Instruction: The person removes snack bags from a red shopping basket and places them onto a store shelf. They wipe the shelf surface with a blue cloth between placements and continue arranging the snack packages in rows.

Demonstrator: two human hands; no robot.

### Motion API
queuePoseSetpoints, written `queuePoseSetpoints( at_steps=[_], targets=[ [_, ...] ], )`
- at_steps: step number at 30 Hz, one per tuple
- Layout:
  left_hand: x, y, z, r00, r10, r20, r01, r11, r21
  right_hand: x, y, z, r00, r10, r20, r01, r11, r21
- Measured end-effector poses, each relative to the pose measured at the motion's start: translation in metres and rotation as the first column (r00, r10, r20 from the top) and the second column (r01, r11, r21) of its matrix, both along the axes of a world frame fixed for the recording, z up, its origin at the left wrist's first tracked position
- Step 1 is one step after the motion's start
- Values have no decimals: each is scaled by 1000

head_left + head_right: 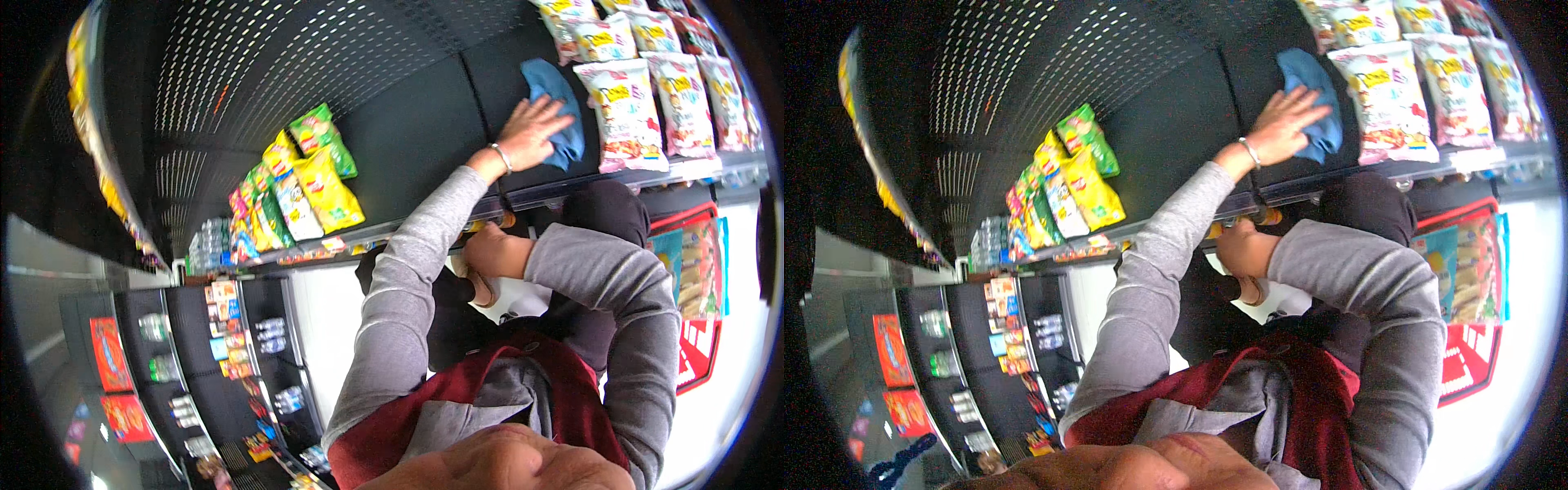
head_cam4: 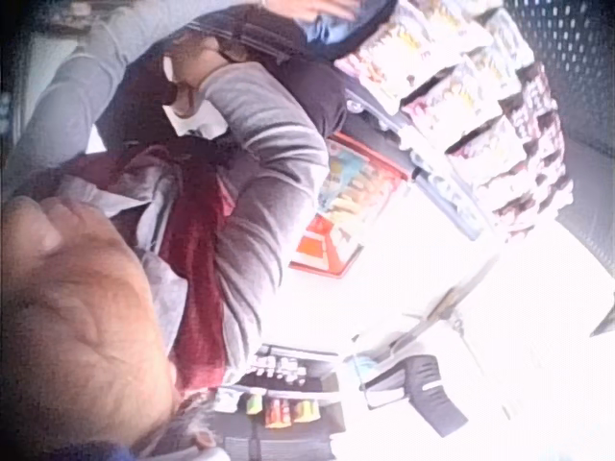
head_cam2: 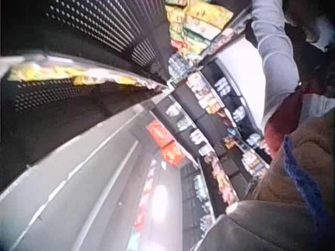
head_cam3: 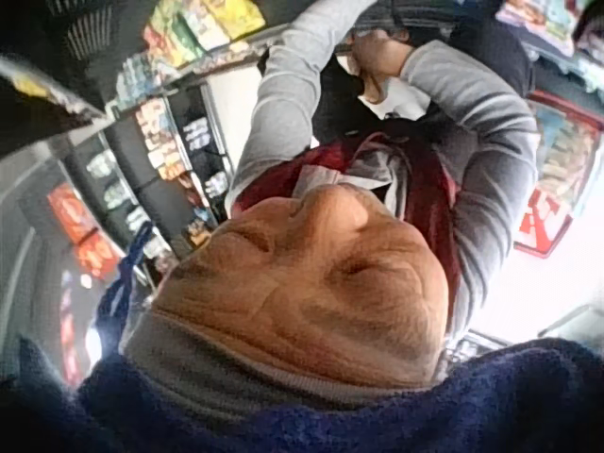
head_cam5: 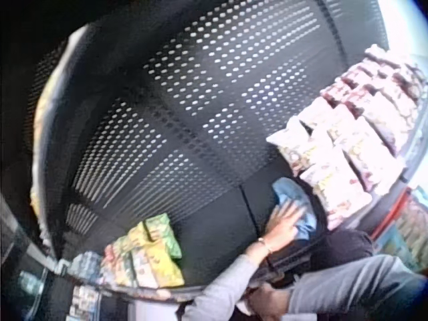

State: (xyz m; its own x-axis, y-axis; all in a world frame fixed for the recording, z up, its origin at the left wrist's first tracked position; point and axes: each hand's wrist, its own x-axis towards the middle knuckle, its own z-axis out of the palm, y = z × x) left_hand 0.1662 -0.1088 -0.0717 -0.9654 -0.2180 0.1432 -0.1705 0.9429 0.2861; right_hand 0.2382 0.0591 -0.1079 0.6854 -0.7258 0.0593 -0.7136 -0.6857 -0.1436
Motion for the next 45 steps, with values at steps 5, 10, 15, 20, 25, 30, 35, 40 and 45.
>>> queuePoseSetpoints(
  at_steps=[5,10,15,20,25,30,35,40,45],
  targets=[
    [48,28,13,994,-77,79,72,995,66,-11,-9,1,991,35,-128,-25,997,73],
    [131,21,23,987,80,138,-85,996,32,-20,-16,10,996,78,-32,-73,988,136],
    [241,-8,30,929,327,172,-298,939,-172,-25,-17,10,993,103,66,-113,979,169],
    [338,-28,44,756,611,234,-521,779,-350,-24,-12,8,990,104,97,-118,981,152],
    [355,-21,58,767,640,48,-587,729,-353,-20,-14,7,992,103,77,-121,955,272],
    [320,-11,37,839,544,-10,-516,789,-333,-20,-15,9,994,109,30,-114,956,272],
    [337,-29,23,621,742,255,-592,656,-467,-24,-18,9,995,87,48,-96,960,263],
    [347,-36,10,581,789,200,-616,587,-526,-20,-18,7,995,101,-24,-94,973,209],
    [349,-42,3,492,839,231,-575,513,-637,-18,-20,16,998,48,-40,-32,943,330]
  ],
)
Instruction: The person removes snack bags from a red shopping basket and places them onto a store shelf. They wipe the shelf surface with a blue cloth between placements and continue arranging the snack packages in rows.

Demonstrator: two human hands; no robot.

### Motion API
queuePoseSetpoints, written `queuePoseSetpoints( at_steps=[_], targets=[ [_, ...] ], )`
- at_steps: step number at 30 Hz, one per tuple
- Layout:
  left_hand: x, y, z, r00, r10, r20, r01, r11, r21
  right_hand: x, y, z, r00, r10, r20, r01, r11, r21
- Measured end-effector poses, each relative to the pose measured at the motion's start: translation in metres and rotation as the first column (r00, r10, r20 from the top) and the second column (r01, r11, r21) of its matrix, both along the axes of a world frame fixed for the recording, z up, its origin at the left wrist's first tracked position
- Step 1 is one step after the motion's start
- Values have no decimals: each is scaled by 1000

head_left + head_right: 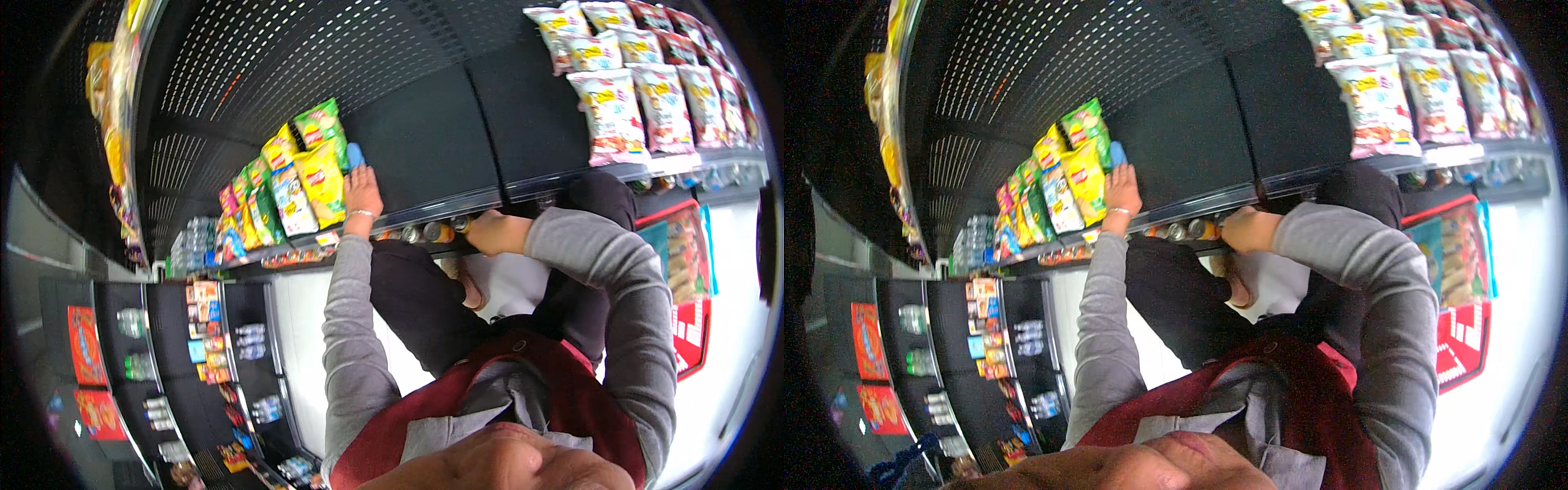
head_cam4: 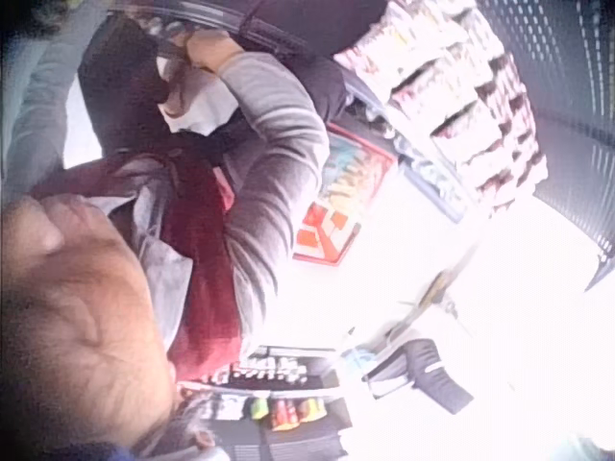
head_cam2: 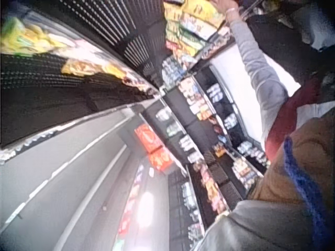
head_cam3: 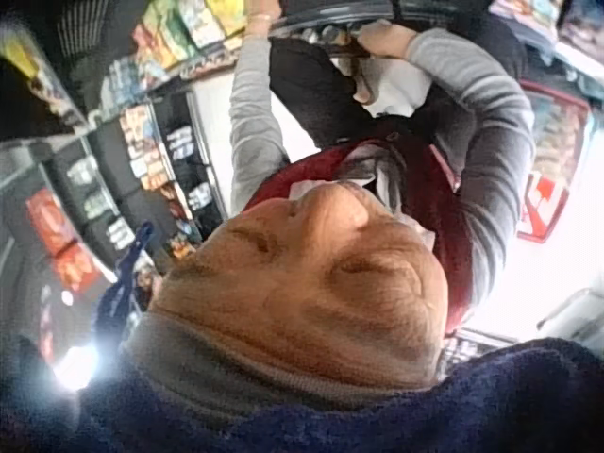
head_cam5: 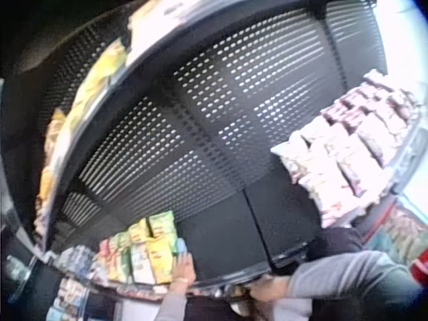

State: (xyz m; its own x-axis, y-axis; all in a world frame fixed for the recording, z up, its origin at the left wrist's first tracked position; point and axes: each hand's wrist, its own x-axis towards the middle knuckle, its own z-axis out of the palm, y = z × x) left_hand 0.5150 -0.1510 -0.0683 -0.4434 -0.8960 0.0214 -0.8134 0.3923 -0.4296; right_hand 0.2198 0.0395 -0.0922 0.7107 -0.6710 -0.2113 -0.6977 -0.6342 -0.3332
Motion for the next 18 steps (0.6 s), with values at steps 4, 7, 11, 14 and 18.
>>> queuePoseSetpoints(
  at_steps=[4,7,11,14,18],
  targets=[
    [-4,-1,2,1000,11,-19,-12,1000,-14,0,-8,11,998,-54,33,52,997,59],
    [-26,9,13,999,30,-34,-30,999,-12,0,-10,14,993,-83,79,78,995,60],
    [-98,30,41,958,-238,-157,224,969,-103,4,-2,14,976,-78,202,81,997,-4],
    [-152,52,57,790,-490,-369,463,871,-164,11,30,16,942,-124,313,180,971,-156],
    [-218,57,65,570,-641,-514,665,727,-171,3,114,12,686,-136,715,354,920,-165]
  ],
)
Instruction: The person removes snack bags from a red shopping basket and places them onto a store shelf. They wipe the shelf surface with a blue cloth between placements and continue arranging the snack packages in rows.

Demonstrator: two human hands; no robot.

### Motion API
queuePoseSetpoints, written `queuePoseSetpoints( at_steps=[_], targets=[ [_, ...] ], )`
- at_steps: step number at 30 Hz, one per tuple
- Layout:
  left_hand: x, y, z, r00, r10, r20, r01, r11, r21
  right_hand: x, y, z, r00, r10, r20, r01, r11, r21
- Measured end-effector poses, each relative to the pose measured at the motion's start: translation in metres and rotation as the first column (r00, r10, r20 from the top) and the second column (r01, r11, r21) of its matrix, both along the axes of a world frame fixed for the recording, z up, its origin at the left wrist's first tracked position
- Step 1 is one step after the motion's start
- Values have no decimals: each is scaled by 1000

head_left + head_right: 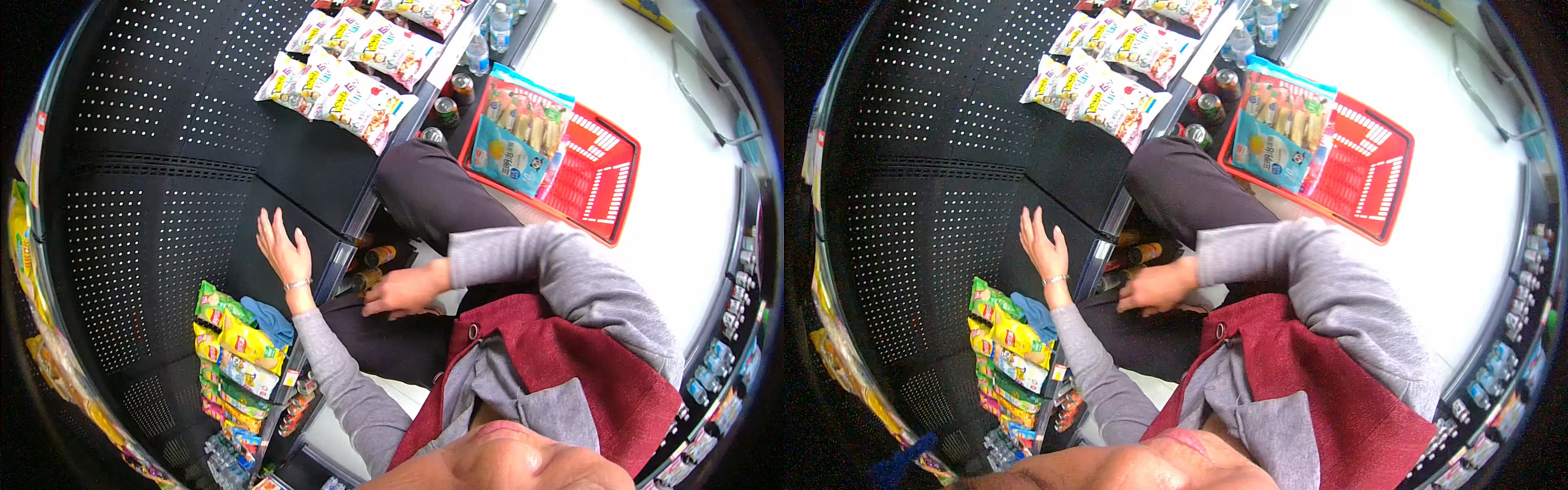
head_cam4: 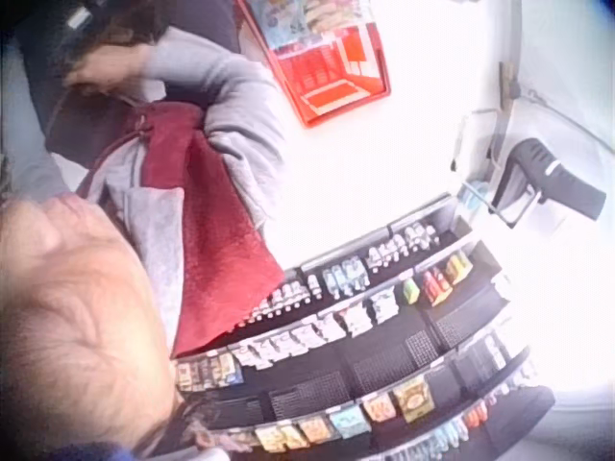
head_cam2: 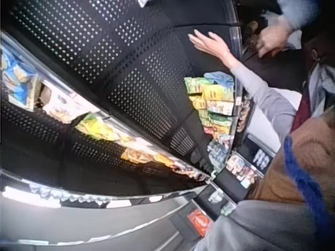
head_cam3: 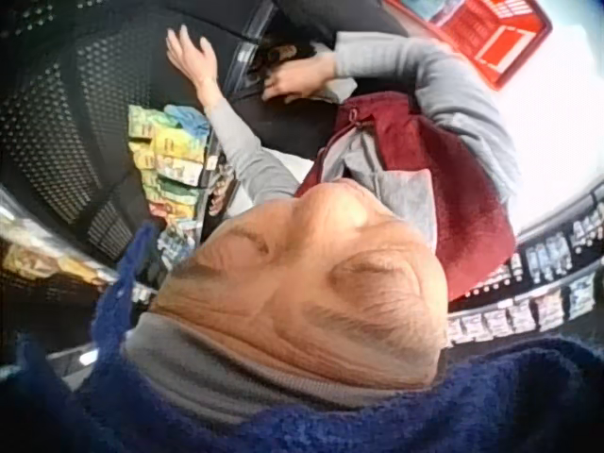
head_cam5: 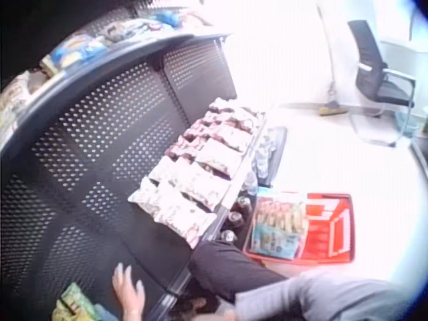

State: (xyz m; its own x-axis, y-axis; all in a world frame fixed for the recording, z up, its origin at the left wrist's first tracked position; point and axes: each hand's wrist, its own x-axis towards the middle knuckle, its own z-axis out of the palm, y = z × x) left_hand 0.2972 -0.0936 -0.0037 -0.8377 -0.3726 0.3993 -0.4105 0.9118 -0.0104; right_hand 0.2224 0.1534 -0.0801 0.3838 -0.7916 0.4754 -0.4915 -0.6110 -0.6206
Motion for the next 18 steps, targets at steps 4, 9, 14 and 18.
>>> queuePoseSetpoints(
  at_steps=[4,9,14,18],
  targets=[
    [-37,-18,-3,969,-91,-229,144,963,228,-36,96,5,955,-63,289,42,996,78],
    [-33,-26,-14,963,-26,-267,95,964,248,-120,204,22,669,-743,27,738,668,96],
    [-19,-22,-9,945,-15,-327,101,964,248,-228,260,-31,-387,-916,105,899,-350,263],
    [-17,-16,-4,958,45,-283,16,978,210,-275,274,-80,-406,-823,398,796,-104,596]
  ],
)
